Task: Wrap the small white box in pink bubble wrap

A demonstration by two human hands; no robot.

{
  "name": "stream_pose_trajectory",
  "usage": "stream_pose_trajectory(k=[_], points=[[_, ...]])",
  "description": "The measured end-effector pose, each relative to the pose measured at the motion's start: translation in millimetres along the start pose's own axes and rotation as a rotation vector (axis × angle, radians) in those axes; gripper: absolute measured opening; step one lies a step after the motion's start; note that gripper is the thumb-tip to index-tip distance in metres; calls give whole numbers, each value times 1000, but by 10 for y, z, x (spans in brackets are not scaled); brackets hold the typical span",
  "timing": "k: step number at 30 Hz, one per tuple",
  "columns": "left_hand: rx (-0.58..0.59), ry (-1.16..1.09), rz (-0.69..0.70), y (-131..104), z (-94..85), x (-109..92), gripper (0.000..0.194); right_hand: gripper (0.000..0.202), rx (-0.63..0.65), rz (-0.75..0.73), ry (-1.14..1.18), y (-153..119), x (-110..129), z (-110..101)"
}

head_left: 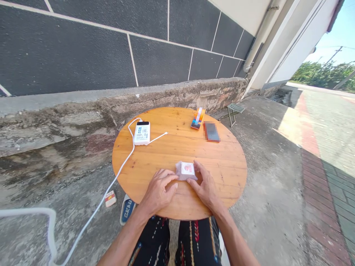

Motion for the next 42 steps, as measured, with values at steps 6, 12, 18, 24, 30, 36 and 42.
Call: stream_pose_trajectory(k=[6,12,18,24,30,36,42], points=[[-14,8,3,1,-3,-1,23,62,-8,5,9,-1,-8,7],[-19,13,5,5,15,25,25,62,-3,8,38,-11,-46,37],[-15,25,1,7,21,25,27,63,6,25,23,-24,-77,38],[-14,29,-19,-1,2,0,28,63,19,33,55,-34,-112,65],[-18,55,-22,0,-1,-14,28,62,8,32,78,-21,-131,78],[-19,65,-22,-7,2,-7,28,62,21,42,90,-22,-119,72],[-18,60,-18,-14,-6,-12,28,60,10,63,81,-29,-145,69]])
Point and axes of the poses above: each hand's wrist, its own y-axis towards the middle knuckle, its own z-axis out of the palm, x = y × z, the point moved 7 cm from there along y, towards the middle knuckle, and after that the axes turned 12 degrees about -z, right-handed, at the moved point
